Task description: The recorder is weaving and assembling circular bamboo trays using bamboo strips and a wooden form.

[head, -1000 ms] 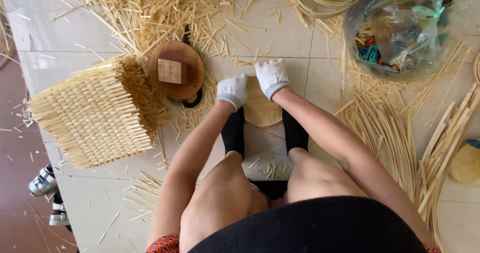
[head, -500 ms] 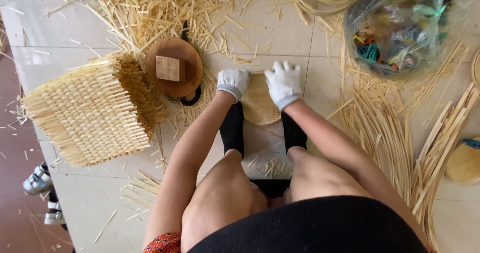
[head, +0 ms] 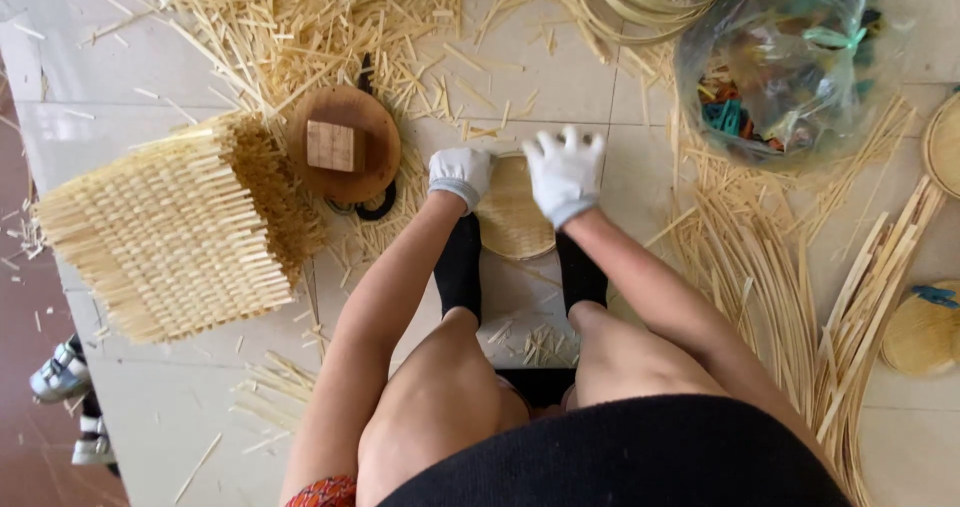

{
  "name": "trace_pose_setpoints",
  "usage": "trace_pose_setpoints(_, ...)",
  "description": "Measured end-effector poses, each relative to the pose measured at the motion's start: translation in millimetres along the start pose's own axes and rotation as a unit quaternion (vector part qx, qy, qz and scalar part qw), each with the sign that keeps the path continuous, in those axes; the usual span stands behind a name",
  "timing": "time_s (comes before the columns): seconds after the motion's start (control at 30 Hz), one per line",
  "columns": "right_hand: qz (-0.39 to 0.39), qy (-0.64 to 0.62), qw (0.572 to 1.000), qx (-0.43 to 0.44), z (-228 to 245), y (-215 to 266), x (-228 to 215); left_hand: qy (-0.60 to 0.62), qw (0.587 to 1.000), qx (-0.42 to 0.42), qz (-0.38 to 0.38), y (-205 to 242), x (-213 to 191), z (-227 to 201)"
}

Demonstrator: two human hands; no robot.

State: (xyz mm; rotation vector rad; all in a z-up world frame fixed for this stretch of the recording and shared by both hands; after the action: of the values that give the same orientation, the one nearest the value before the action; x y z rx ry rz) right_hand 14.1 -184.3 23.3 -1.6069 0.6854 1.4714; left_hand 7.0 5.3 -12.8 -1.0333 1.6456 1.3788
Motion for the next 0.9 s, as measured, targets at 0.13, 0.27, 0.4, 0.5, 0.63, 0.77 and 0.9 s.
trace_pose_setpoints(0.13,0.132,-0.074,0.985,0.081,-12,-45,-9,0.026,0.999,0.016,-0.035,1,-11,-1)
trace_pose_setpoints(0.27,0.241,-0.132,0.952,0.133,-17,-51,10,0.012,1.0,0.015,-0.012,-2,-2,1)
trace_pose_setpoints(0.4,0.128,-0.07,0.988,0.042,-9,-21,59,0.012,1.0,0.011,0.008,-12,8,6)
trace_pose_setpoints(0.5,0.057,-0.046,0.997,-0.007,-6,-14,56,0.087,0.994,0.062,0.036,-23,12,25)
trace_pose_setpoints(0.63,0.058,-0.035,0.997,-0.023,-5,-17,43,0.141,0.974,-0.081,0.161,-6,-86,1)
trace_pose_setpoints(0.77,0.027,-0.051,0.997,-0.042,-3,-10,36,0.154,0.972,-0.099,0.146,-11,-58,10)
trace_pose_setpoints(0.9,0.017,-0.054,0.997,-0.046,-10,-22,37,0.146,0.988,-0.004,-0.049,-10,-14,14)
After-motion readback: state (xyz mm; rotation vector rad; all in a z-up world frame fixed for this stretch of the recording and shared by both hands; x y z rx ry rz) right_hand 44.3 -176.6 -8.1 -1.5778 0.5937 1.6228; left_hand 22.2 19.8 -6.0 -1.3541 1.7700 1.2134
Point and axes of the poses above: each hand's wrist, its own y-axis away from the middle knuckle, its own x-axis out of the palm, z = x × y, the point moved 1 cm from there along -y, towards the middle knuckle, and after that the axes turned 14 degrees about -z, right-handed, at the moved point
